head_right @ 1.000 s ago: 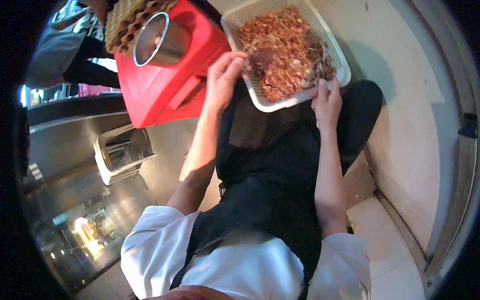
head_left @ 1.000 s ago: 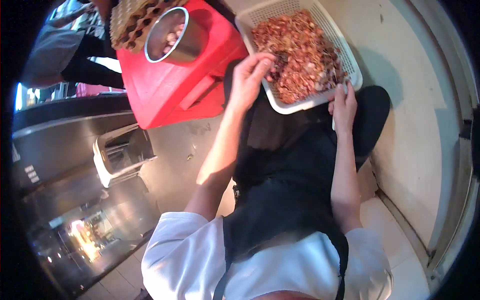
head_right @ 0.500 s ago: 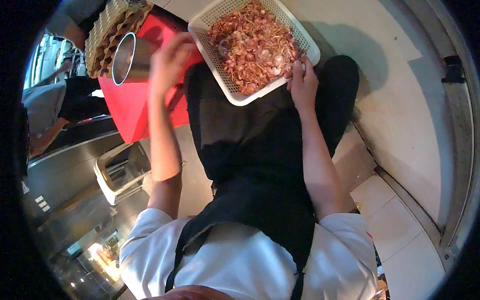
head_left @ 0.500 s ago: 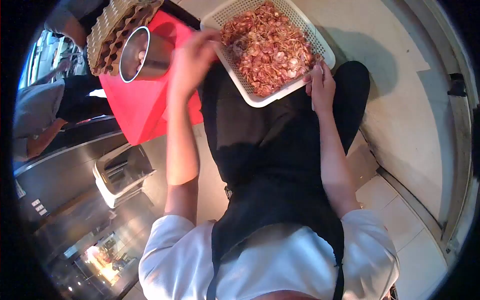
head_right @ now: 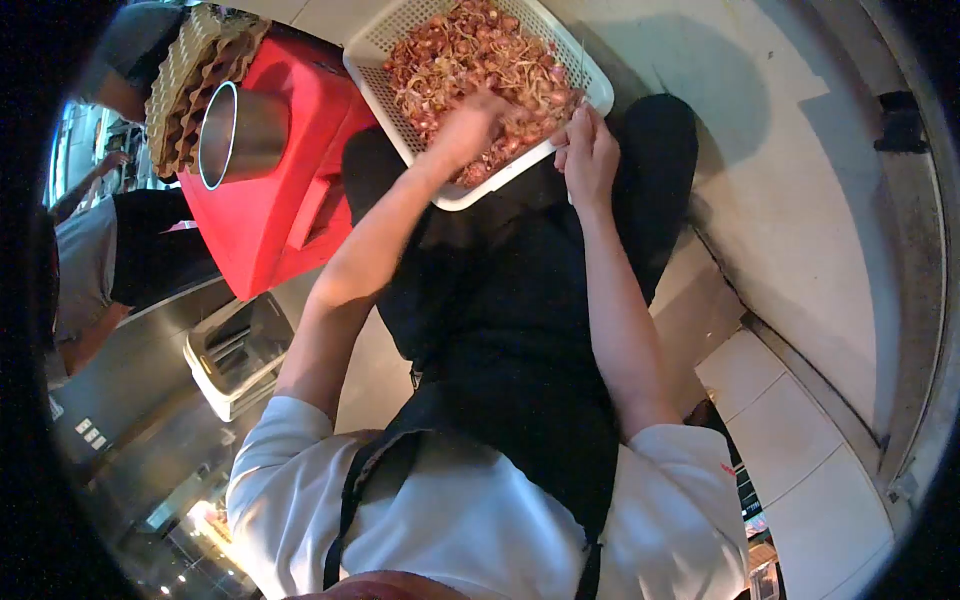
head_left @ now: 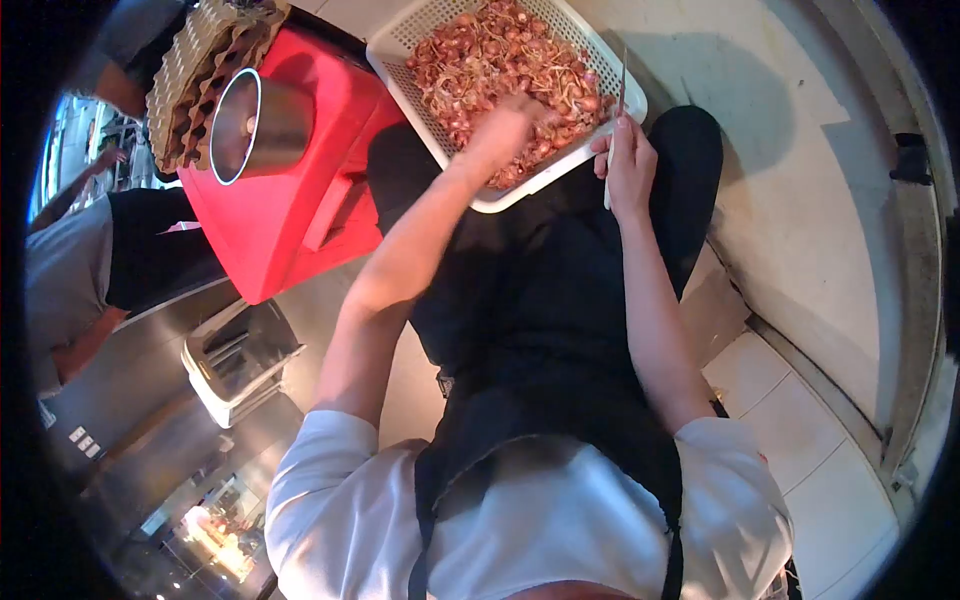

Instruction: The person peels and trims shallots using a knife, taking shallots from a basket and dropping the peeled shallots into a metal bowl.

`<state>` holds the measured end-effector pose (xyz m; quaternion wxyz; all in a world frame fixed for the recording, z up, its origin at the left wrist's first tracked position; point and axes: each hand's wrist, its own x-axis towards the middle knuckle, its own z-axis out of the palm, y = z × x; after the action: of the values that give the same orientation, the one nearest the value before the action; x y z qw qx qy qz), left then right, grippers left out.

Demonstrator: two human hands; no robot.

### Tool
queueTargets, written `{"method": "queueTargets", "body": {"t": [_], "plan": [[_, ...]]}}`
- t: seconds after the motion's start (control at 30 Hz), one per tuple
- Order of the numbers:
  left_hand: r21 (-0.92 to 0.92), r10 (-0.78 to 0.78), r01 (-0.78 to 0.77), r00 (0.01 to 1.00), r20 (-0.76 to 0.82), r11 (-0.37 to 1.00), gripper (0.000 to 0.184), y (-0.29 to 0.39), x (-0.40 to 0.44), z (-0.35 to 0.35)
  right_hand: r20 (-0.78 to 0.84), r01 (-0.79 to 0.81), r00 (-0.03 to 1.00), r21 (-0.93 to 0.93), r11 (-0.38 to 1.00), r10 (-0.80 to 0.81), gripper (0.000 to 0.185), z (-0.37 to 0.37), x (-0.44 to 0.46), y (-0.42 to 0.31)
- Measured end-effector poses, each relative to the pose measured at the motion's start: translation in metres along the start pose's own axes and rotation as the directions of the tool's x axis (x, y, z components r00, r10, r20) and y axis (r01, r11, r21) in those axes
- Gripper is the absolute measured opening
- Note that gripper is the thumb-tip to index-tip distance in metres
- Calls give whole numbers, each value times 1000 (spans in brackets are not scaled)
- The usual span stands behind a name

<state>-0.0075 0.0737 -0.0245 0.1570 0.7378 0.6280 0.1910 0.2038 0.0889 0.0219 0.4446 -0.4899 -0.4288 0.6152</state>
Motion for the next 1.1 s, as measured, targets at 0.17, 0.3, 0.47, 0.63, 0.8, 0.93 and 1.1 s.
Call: {"method": "queueTargets", "body": {"t": [0.17, 0.3, 0.47, 0.63, 0.8, 0.93, 1.1], "plan": [[32, -81, 94, 956, -283, 995, 21, 3, 1, -65, -19, -5, 1000, -26, 1000, 5, 35, 2, 1, -2], [-23, -229, 229, 962, -146, 973, 23, -4, 3, -87, -11, -27, 1000, 0, 1000, 27, 35, 1, 2, 0], [358, -55, 200, 925, -375, 912, 23, -2, -1, -75, 1, -8, 1000, -64, 998, 9, 37, -1, 4, 6], [135, 9, -5, 1000, -25, 991, 14, 27, -4, -62, 3, 2, 1000, -95, 995, -2, 37, 1, 1, 2], [335, -224, 148, 953, 202, 931, 32, 33, -3, -7, 11, 1, 1000, -107, 994, 0, 37, -1, 3, 2], [283, -212, 142, 949, 235, 949, 33, 30, 0, 6, -11, 17, 1000, -86, 996, -18, 38, 0, 3, 4], [119, -222, 197, 937, 268, 973, 31, 28, 4, 4, 4, 11, 1000, -157, 988, -11, 38, 1, 3, 0]]}}
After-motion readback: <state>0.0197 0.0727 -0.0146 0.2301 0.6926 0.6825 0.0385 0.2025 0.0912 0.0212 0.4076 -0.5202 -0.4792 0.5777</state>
